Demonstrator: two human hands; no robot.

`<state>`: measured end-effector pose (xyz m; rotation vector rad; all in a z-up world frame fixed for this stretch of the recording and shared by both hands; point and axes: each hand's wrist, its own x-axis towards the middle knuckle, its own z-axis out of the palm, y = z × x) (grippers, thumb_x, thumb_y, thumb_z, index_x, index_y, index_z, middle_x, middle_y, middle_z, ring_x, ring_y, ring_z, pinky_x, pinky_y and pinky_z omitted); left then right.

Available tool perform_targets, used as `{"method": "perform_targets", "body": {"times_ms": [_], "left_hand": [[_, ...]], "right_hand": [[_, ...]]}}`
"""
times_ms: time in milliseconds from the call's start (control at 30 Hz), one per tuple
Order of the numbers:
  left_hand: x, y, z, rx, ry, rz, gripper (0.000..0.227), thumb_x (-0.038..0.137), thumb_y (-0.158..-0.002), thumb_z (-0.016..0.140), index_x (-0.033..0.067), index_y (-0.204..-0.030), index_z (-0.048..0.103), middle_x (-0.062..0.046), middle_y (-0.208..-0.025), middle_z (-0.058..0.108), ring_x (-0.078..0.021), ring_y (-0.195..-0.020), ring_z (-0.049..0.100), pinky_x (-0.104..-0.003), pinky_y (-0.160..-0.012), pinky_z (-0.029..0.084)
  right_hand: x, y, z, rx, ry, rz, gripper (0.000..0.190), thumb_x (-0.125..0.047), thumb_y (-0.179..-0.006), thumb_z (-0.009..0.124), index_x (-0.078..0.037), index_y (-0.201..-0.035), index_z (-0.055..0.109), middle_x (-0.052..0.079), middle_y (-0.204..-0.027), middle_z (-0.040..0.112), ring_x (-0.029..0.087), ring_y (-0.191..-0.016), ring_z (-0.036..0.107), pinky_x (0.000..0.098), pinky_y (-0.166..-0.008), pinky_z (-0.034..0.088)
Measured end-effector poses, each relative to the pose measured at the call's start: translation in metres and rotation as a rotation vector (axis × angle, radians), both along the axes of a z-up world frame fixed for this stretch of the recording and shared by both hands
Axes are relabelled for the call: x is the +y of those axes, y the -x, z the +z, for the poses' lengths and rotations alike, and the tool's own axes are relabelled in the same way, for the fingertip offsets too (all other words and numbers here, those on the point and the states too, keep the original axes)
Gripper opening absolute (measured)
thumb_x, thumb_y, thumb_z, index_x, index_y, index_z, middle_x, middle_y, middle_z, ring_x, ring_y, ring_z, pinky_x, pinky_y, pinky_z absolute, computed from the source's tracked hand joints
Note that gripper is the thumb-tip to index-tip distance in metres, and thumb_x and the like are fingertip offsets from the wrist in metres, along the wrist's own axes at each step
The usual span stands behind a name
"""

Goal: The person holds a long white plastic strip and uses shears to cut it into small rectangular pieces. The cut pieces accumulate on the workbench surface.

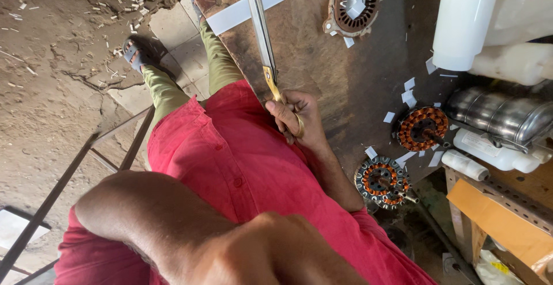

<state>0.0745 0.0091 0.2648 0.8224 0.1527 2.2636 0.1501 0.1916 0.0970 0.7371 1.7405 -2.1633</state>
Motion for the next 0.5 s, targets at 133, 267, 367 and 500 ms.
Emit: {"method": "perform_targets", "body": {"times_ms": [133,267,367,500], "left_hand": [[-0.003,0.023,0.010,0.008,0.265,0.156,0.018,0.012,-0.114,0.060,-0.0022,-0.102,0.063,-0.018,-0.100,0.070,-0.0217,-0.084,0.074,-0.029,-0.075,0.066],[0.015,0.068,-0.036,-0.090,0.606,0.416,0.004,-0.004,-0.103,0.070,-0.0019,-0.105,0.072,-0.012,-0.092,0.075,-0.0115,-0.070,0.072,-0.021,-0.060,0.059],[0.009,0.065,-0.056,-0.084,0.724,0.462,0.004,-0.009,-0.111,0.067,-0.0059,-0.110,0.069,-0.011,-0.097,0.073,-0.0101,-0.079,0.071,-0.021,-0.067,0.061],[0.008,0.063,-0.061,-0.061,0.702,0.481,0.005,-0.011,-0.112,0.066,-0.0066,-0.113,0.068,-0.010,-0.098,0.073,-0.0093,-0.081,0.072,-0.022,-0.070,0.061]], "right_hand": [[0.003,-0.006,-0.007,0.010,-0.007,0.010,0.029,-0.023,-0.101,0.069,0.000,-0.084,0.066,0.000,-0.055,0.055,0.006,-0.038,0.044,0.0240,-0.033,0.031],[0.006,0.001,-0.016,0.111,-0.023,0.029,0.027,-0.025,-0.100,0.068,-0.001,-0.089,0.065,0.002,-0.060,0.060,0.008,-0.041,0.051,0.0251,-0.032,0.037],[0.009,-0.004,-0.017,0.052,-0.011,0.013,0.030,-0.028,-0.103,0.066,-0.002,-0.087,0.065,0.001,-0.058,0.057,0.006,-0.039,0.047,0.0230,-0.033,0.033],[0.011,-0.003,-0.016,0.065,-0.002,0.002,0.033,-0.028,-0.103,0.066,-0.003,-0.081,0.064,0.001,-0.055,0.057,0.006,-0.036,0.046,0.0226,-0.032,0.032]]}}
